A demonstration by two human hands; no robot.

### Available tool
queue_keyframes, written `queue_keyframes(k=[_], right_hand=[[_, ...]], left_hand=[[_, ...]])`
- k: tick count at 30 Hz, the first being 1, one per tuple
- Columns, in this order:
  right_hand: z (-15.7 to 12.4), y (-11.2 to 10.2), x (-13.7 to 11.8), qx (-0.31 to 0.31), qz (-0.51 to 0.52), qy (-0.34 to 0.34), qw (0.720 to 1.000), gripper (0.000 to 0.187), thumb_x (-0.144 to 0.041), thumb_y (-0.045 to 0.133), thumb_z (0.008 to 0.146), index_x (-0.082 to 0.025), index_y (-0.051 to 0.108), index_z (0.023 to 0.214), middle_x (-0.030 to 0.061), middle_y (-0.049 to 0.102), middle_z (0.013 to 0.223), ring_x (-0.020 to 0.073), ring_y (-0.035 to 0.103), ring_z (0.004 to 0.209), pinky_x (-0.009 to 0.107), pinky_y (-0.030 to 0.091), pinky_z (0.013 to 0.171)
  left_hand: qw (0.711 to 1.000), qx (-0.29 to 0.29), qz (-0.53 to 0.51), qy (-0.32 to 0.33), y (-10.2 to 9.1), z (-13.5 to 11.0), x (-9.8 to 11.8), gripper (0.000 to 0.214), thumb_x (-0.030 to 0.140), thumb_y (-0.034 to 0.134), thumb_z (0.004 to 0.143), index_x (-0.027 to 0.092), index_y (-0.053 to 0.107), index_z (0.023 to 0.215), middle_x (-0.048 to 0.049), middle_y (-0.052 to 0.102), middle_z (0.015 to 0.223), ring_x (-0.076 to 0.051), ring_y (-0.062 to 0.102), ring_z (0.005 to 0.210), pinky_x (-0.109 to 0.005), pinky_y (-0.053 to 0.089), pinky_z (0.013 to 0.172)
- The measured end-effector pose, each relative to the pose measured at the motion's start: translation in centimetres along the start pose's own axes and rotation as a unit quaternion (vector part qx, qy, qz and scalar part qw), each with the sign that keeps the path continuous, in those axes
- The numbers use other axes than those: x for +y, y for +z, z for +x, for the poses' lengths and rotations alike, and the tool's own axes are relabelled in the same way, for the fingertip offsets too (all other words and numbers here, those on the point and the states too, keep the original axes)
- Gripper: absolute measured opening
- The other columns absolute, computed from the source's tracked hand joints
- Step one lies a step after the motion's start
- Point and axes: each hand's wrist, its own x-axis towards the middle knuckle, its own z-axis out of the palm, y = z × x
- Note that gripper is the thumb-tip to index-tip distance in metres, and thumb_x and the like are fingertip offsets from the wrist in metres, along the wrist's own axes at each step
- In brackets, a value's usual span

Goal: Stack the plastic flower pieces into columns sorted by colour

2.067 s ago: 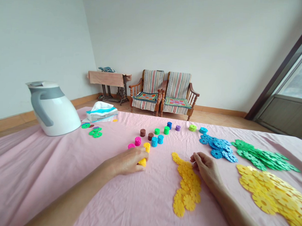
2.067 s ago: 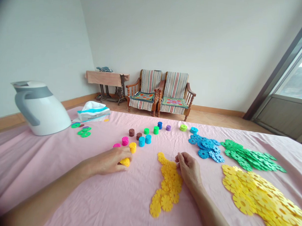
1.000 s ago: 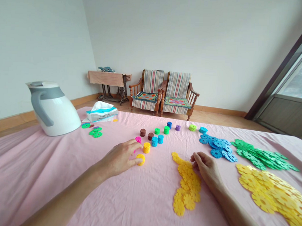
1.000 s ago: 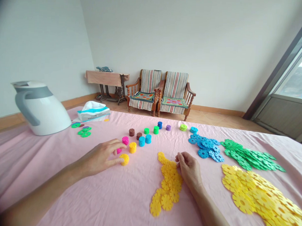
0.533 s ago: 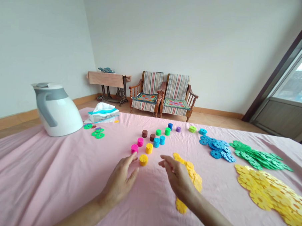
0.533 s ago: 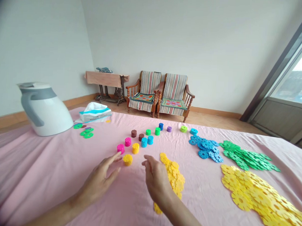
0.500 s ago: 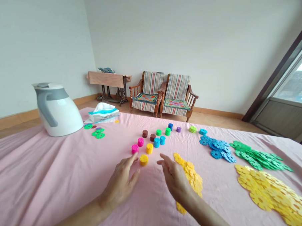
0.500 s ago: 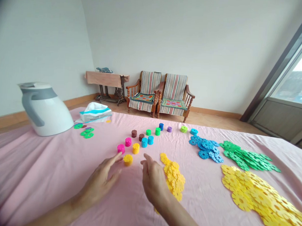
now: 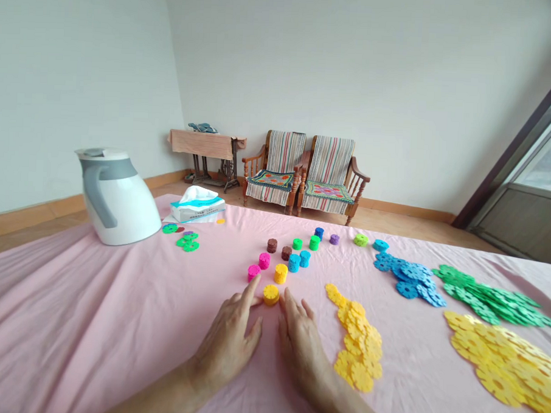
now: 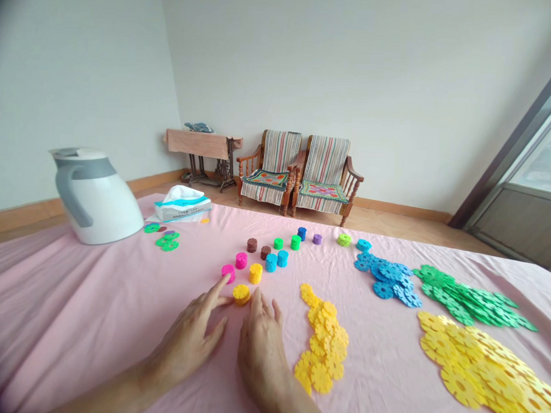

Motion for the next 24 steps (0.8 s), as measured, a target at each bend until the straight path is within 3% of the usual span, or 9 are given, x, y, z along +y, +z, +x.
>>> queue_keyframes(k=[6, 13, 20, 24], right_hand=[[-0.21, 0.16, -0.37, -0.015, -0.001, -0.011, 1.000, 0.057, 0.000, 0.030, 0.075, 0.002, 0.040, 0.130, 0.0222, 0.046, 0.132, 0.0227, 0.043, 0.124, 0.045, 0.027, 0.107], [-0.24, 0.49, -0.51, 0.002, 0.005, -0.016, 1.000, 0.057, -0.001, 0.033, 0.076, -0.007, 0.041, 0.132, 0.0166, 0.050, 0.131, 0.0221, 0.043, 0.124, 0.046, 0.022, 0.108], [0.23, 0.04, -0.23, 0.037, 0.047, -0.003, 0.998, 0.058, -0.002, 0.034, 0.076, -0.014, 0.042, 0.133, 0.0134, 0.059, 0.122, 0.0207, 0.053, 0.114, 0.045, 0.028, 0.105], [0.48, 0.34, 0.05, 0.041, 0.052, -0.008, 0.998, 0.059, -0.001, 0.033, 0.076, -0.014, 0.042, 0.132, 0.0136, 0.056, 0.125, 0.0212, 0.051, 0.117, 0.045, 0.031, 0.105]], left_hand=[[1.000, -0.002, 0.000, -0.004, 0.04, 0.10, 0.09, 0.069, 0.010, 0.042, 0.081, 0.026, 0.013, 0.141, -0.0078, 0.059, 0.111, -0.022, 0.055, 0.104, -0.042, 0.045, 0.091], [1.000, -0.009, -0.011, -0.003, -0.09, 0.38, 0.19, 0.067, 0.007, 0.043, 0.077, 0.025, 0.023, 0.139, -0.0075, 0.059, 0.109, -0.022, 0.055, 0.103, -0.041, 0.046, 0.091], [1.000, -0.002, 0.005, -0.016, -0.23, 0.29, 0.46, 0.056, 0.009, 0.045, 0.077, 0.022, 0.039, 0.132, -0.0101, 0.052, 0.119, -0.024, 0.049, 0.113, -0.043, 0.043, 0.097], [1.000, -0.015, -0.003, -0.014, -0.33, 0.19, 0.65, 0.052, 0.010, 0.044, 0.078, 0.022, 0.043, 0.129, -0.0093, 0.053, 0.114, -0.024, 0.051, 0.110, -0.041, 0.044, 0.096]])
